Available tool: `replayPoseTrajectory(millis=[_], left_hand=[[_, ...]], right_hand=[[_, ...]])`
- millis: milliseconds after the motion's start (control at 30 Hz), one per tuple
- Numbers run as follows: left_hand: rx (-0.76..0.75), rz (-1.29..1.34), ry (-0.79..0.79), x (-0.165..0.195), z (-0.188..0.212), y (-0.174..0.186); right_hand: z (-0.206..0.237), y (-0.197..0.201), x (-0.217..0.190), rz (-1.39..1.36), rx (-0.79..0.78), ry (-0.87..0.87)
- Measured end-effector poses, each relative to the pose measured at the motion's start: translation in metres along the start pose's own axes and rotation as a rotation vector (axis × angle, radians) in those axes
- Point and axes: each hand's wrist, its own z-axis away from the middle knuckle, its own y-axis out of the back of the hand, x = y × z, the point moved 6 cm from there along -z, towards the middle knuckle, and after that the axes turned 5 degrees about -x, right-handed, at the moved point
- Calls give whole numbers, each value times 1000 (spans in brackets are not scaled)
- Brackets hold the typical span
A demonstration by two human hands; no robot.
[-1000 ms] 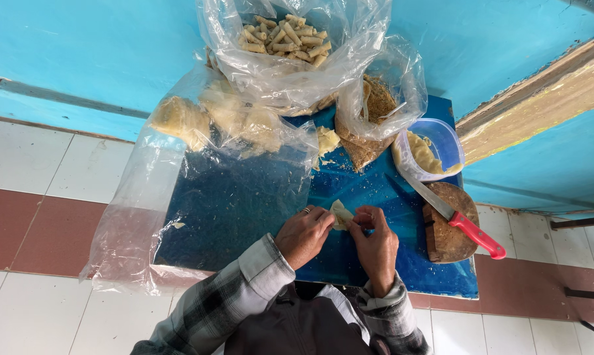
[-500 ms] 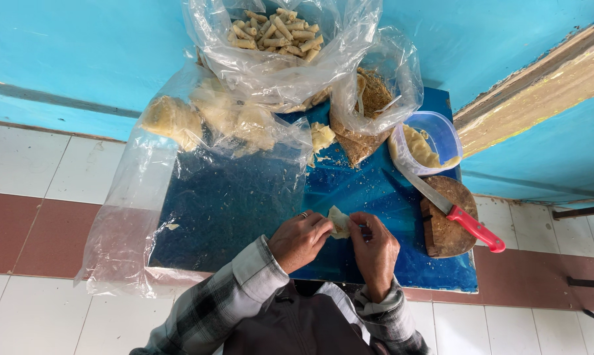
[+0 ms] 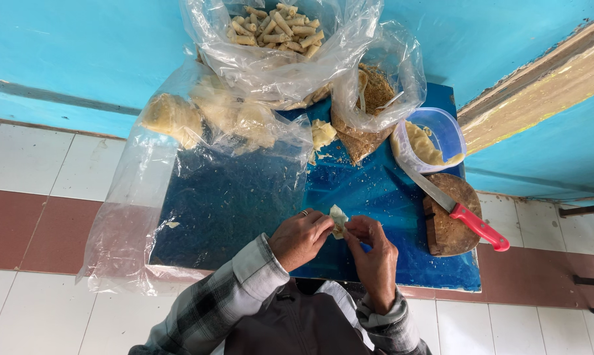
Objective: The person folds square dough wrappers around a pinch of brown filling, presses the edges closed by hand, and places each finished filled pastry into a plastic container beside the work board. They repeat this wrapping cycle continuously, taking new wrappers from a stack and filling from a bag of brown sugar-like filling.
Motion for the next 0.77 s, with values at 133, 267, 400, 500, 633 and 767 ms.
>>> replayPoseTrajectory(millis=[133, 267, 400, 500, 633, 767], left_hand=[[-4, -23, 4, 1, 0, 0], [-5, -18, 20, 0, -1, 0], [-3, 20, 86, -5, -7, -2], [-27, 40, 177, -12, -10, -3], [25, 96, 211, -16, -9, -2], [-4, 49, 180, -20, -3, -9]], right_hand=[[7, -4, -7, 63, 8, 28], [8, -7, -19, 159, 39, 111], [7, -8, -33, 306, -60, 326], [-1, -7, -34, 355, -124, 459], [-37, -11, -9, 253, -294, 291], [-49, -20, 17, 157, -462, 122]])
